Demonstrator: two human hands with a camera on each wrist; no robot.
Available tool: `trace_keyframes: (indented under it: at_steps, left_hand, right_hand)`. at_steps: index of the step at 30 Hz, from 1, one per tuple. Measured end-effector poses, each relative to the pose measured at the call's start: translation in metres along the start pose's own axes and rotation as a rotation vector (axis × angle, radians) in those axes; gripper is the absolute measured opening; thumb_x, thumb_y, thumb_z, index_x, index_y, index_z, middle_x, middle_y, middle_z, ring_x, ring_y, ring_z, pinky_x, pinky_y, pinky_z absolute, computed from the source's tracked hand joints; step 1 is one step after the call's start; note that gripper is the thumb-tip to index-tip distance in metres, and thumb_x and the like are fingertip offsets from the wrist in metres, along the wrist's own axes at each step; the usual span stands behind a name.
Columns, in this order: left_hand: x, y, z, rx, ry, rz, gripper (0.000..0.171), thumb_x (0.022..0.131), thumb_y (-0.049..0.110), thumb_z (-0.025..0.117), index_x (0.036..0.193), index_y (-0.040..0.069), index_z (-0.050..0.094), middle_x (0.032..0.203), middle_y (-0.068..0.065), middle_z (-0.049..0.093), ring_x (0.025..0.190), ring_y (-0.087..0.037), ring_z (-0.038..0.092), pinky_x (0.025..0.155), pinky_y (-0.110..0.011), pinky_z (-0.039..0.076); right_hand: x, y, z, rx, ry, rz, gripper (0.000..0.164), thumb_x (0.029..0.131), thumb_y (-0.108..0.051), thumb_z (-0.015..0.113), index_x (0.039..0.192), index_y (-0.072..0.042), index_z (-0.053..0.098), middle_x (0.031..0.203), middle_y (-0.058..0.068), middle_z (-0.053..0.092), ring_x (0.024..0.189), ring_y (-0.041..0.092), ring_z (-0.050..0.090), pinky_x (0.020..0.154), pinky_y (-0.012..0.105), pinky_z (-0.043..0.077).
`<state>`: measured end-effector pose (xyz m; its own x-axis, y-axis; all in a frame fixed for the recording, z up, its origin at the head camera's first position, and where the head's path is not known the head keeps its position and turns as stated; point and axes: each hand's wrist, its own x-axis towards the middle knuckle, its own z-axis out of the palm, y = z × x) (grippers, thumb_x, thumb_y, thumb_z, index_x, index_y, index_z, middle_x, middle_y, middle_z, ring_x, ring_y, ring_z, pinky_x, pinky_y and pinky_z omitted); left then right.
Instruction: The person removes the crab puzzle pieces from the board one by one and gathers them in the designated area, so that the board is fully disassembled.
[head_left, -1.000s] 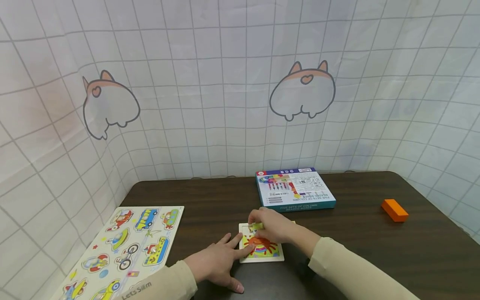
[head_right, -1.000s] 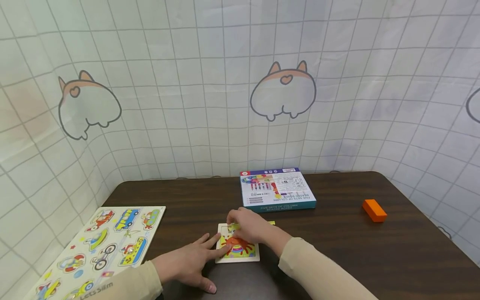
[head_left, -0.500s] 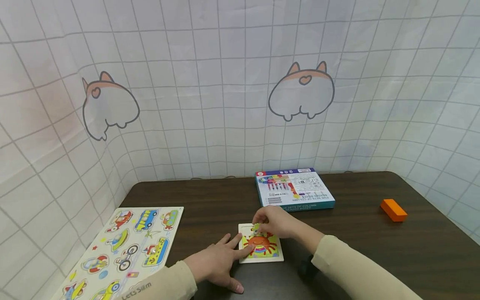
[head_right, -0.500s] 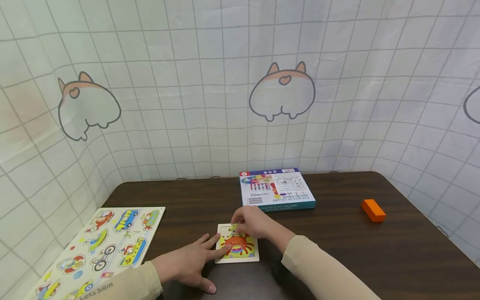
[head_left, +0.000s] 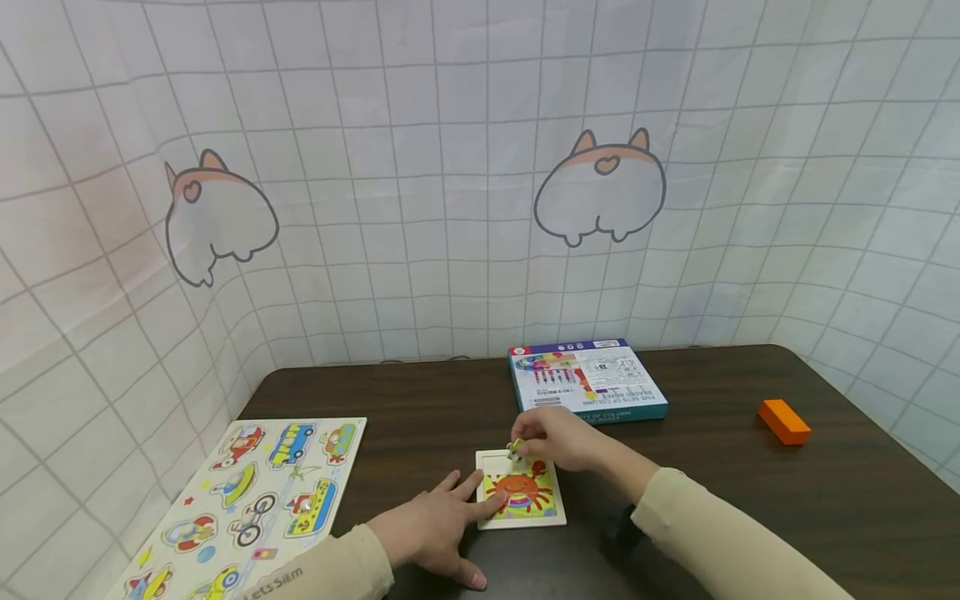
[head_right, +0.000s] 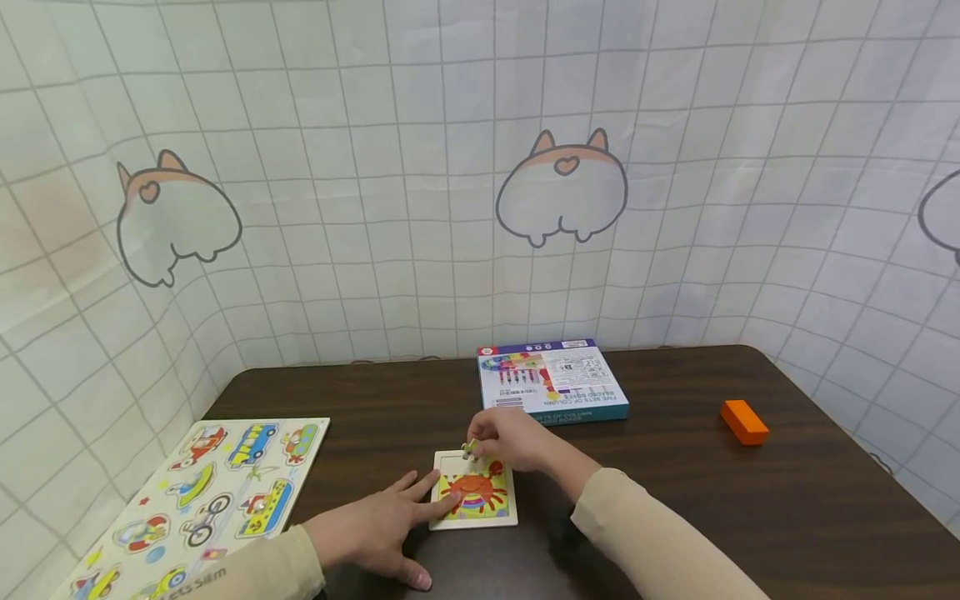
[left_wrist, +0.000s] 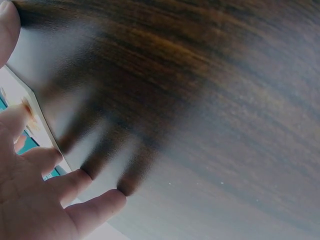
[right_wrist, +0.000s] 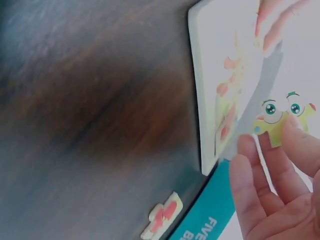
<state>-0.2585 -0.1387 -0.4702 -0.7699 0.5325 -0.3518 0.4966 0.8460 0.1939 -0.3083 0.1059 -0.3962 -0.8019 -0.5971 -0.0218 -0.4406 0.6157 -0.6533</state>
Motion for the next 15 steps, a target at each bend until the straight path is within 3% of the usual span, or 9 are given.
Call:
trace_keyframes:
  at_steps: [9,15]
  left_hand:
    - [0.001,-0.002,0.002,-0.015,-0.003,0.002,0.103,0.063,0.085,0.071,0.151,0.066,0.020,0.173,0.005,0.016,0.155,-0.042,0.024,0.105,-0.069,0.042]
    - [0.000,-0.002,0.001,-0.022,-0.005,0.002,0.103,0.064,0.084,0.072,0.151,0.067,0.019,0.173,0.006,0.015,0.155,-0.042,0.023,0.106,-0.069,0.041]
  right_hand:
    - [-0.021,0.018,-0.029,0.024,0.038,0.013,0.019,0.102,-0.013,0.062,0.115,-0.009,0.075,0.105,0.003,0.074,0.086,0.016,0.060,0.081,0.031,0.054]
    - [-0.042,0.040,-0.045,0.046,0.102,0.106,0.013,0.099,-0.013,0.067,0.108,-0.005,0.073,0.091,0.003,0.070,0.078,0.018,0.058,0.070,0.030,0.052]
